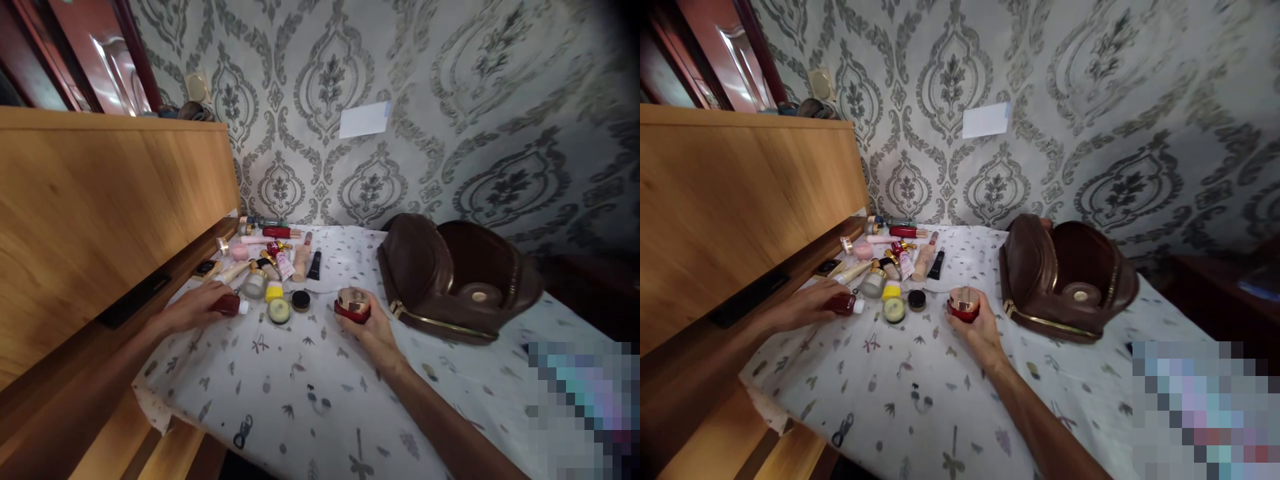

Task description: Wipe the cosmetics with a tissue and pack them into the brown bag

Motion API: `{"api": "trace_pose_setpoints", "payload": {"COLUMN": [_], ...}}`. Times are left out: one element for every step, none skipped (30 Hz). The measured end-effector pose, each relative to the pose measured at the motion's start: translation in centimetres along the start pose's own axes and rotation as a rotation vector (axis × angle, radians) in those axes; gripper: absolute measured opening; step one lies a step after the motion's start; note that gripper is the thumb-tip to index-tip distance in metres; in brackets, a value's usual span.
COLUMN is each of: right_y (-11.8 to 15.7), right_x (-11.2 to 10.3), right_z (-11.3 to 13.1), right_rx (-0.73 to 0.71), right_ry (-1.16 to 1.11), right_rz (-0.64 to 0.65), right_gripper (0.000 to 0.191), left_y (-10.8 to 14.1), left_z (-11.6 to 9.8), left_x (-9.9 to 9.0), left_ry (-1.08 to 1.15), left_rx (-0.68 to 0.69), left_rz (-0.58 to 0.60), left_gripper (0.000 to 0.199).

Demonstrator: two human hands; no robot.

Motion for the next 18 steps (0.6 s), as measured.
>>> {"api": "trace_pose_setpoints", "payload": {"right_y": [0.0,0.0,0.0,0.0,0.1,0.1,0.1,0.2,0.2,0.2,0.3,0.3,0.3,0.4,0.4,0.4,0.4,0.4], "right_x": [0.0,0.1,0.1,0.1,0.2,0.3,0.4,0.4,0.5,0.5,0.6,0.6,0.6,0.6,0.6,0.6,0.7,0.7], "right_z": [0.0,-0.1,-0.1,-0.1,-0.1,0.0,0.0,0.0,0.1,0.1,0.2,0.2,0.3,0.4,0.4,0.4,0.4,0.4], "right_rx": [-0.005,-0.015,-0.028,-0.043,-0.058,-0.068,-0.074,-0.076,-0.075,-0.073,-0.07,-0.067,-0.064,-0.057,-0.05,-0.044,-0.04,-0.039], "right_ry": [0.006,0.013,0.018,0.021,0.024,0.025,0.027,0.029,0.028,0.027,0.026,0.027,0.029,0.029,0.027,0.022,0.014,0.004], "right_rz": [0.004,0.005,0.004,0.004,0.007,0.013,0.02,0.029,0.039,0.049,0.058,0.065,0.072,0.081,0.092,0.104,0.12,0.135], "right_gripper": [0.067,0.067,0.067,0.065,0.064,0.063,0.062,0.063,0.064,0.064,0.065,0.065,0.066,0.067,0.068,0.07,0.072,0.073], "left_y": [-0.2,-0.3,-0.6,-1.0,-1.5,-2.1,-3.0,-4.1,-5.3,-6.8,-8.3,-9.8,-11.4,-12.8,-14.0,-15.1,-16.0,-16.6], "left_z": [0.4,0.8,1.2,1.4,1.5,1.4,1.2,0.7,0.1,-0.5,-1.2,-1.8,-2.4,-2.9,-3.3,-3.5,-3.8,-3.9], "left_x": [-0.5,-1.0,-1.3,-1.5,-1.7,-1.6,-1.4,-1.1,-0.6,0.0,0.7,1.4,2.0,2.7,3.2,3.7,4.1,4.3], "left_ry": [0.001,-0.003,-0.013,-0.026,-0.04,-0.052,-0.059,-0.063,-0.064,-0.066,-0.067,-0.076,-0.102,-0.14,-0.183,-0.22,-0.25,-0.27], "left_rx": [0.024,0.041,0.045,0.041,0.033,0.03,0.036,0.051,0.079,0.106,0.132,0.153,0.161,0.16,0.16,0.157,0.155,0.154], "left_rz": [0.007,0.019,0.022,0.006,-0.022,-0.054,-0.085,-0.112,-0.127,-0.136,-0.14,-0.136,-0.129,-0.112,-0.084,-0.055,-0.028,-0.004], "left_gripper": [0.024,0.024,0.025,0.026,0.027,0.029,0.03,0.032,0.033,0.034,0.036,0.039,0.042,0.044,0.045,0.044,0.041,0.037]}}
Point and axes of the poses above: each hand's wrist, its own y-axis away from the middle knuckle, its own x-axis out of the palm, z = x × y, the point moved 3 cm from there along -y, towards the middle knuckle, and after that the axes turned 1 degree about -z, right-handed, at the moved point
